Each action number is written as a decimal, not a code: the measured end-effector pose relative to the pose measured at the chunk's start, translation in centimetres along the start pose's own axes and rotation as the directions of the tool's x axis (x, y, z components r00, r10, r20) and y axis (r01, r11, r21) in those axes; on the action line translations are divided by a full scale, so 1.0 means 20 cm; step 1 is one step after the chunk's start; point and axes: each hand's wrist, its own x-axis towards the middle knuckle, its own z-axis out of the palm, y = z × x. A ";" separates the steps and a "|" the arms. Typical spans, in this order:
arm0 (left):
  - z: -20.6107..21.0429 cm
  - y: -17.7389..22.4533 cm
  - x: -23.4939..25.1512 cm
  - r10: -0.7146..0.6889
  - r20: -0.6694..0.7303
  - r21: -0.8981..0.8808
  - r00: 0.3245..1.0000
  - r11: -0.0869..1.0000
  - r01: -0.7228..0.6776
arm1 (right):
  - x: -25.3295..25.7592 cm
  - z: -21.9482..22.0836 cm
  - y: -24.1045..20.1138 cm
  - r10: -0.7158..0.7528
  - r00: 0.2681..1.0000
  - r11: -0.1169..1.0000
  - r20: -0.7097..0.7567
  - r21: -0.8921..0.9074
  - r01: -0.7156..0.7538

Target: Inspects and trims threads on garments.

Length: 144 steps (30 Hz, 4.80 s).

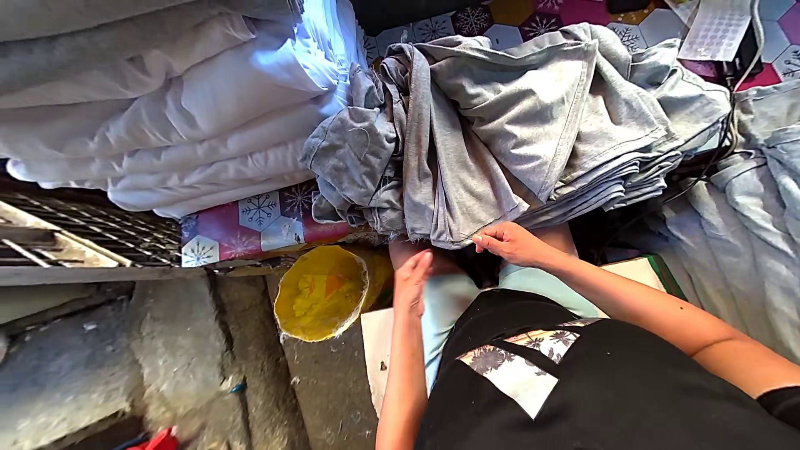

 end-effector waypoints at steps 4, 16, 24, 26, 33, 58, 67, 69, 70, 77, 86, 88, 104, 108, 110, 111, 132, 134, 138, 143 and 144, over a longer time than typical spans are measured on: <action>0.24 0.05 -0.02 -0.115 0.072 -0.423 0.991 0.896 0.135 | 0.01 0.01 0.00 -0.241 0.967 0.898 -0.083 -0.396 0.190; 0.27 0.16 -0.15 0.100 0.001 -0.450 0.995 0.889 -0.089 | 0.09 0.06 -0.04 -0.695 0.707 0.593 -0.130 -0.661 0.460; 0.29 0.17 -0.16 0.111 0.006 -0.442 0.994 0.892 -0.097 | 0.08 0.06 -0.04 -0.674 0.710 0.656 -0.204 -0.608 0.447; 0.29 0.18 -0.17 0.103 0.003 -0.439 0.995 0.894 -0.091 | 0.08 0.06 -0.04 -0.685 0.700 0.646 -0.200 -0.609 0.459; 0.30 0.19 -0.18 0.079 -0.001 -0.442 0.997 0.894 -0.072 | 0.08 0.07 -0.03 -0.706 0.669 0.642 -0.233 -0.610 0.466; 0.31 0.24 -0.19 0.025 -0.050 -0.523 0.998 0.851 -0.048 | -0.01 0.09 -0.12 -0.659 0.714 0.687 -0.239 -0.578 0.441; 0.34 0.28 -0.20 0.020 -0.022 -0.518 1.000 0.855 -0.028 | 0.04 0.03 0.00 -0.757 0.607 0.577 -0.241 -0.682 0.449; 0.34 0.28 -0.20 0.020 -0.033 -0.508 0.999 0.861 -0.034 | 0.04 0.05 -0.01 -0.761 0.586 0.597 -0.278 -0.654 0.465; 0.34 0.28 -0.20 0.024 -0.036 -0.497 0.999 0.867 -0.039 | 0.04 0.06 -0.03 -0.755 0.577 0.620 -0.313 -0.629 0.469; 0.36 0.24 -0.21 0.146 -0.019 -0.375 0.989 0.916 -0.143 | 0.07 0.13 -0.10 -0.864 0.439 0.481 -0.247 -0.663 0.573; 0.34 0.25 -0.19 0.160 -0.044 -0.414 0.986 0.895 -0.164 | -0.09 0.10 -0.11 -0.610 0.762 0.748 -0.217 -0.476 0.463; 0.35 0.26 -0.20 0.160 -0.056 -0.411 0.986 0.896 -0.168 | -0.07 0.05 -0.11 -0.591 0.763 0.744 -0.261 -0.541 0.392; 0.37 0.26 -0.21 0.218 -0.074 -0.314 0.973 0.921 -0.230 | -0.02 0.05 -0.08 -0.727 0.605 0.618 -0.325 -0.693 0.371; 0.37 0.25 -0.21 0.229 -0.077 -0.290 0.970 0.926 -0.242 | -0.03 0.05 -0.07 -0.703 0.621 0.657 -0.346 -0.651 0.381; 0.37 0.25 -0.21 0.226 -0.079 -0.299 0.971 0.924 -0.239 | -0.04 0.05 -0.06 -0.675 0.640 0.695 -0.368 -0.609 0.383; 0.37 0.26 -0.21 0.223 -0.080 -0.299 0.971 0.924 -0.237 | -0.05 0.04 -0.06 -0.661 0.650 0.713 -0.375 -0.585 0.387; 0.38 0.26 -0.19 0.186 -0.080 -0.415 0.979 0.887 -0.202 | -0.03 0.05 -0.11 -0.606 0.723 0.757 -0.332 -0.520 0.396; 0.38 0.26 -0.20 0.195 -0.083 -0.403 0.977 0.890 -0.212 | -0.01 0.04 -0.10 -0.670 0.680 0.675 -0.297 -0.624 0.393; 0.38 0.27 -0.22 0.202 -0.074 -0.406 0.977 0.889 -0.214 | 0.00 0.07 -0.07 -0.732 0.611 0.609 -0.301 -0.692 0.388; 0.38 0.27 -0.22 0.188 -0.061 -0.424 0.980 0.884 -0.196 | 0.00 0.10 -0.05 -0.699 0.590 0.693 -0.404 -0.589 0.417; 0.38 0.27 -0.22 0.184 -0.056 -0.430 0.981 0.883 -0.190 | 0.00 0.11 -0.05 -0.668 0.611 0.727 -0.426 -0.547 0.414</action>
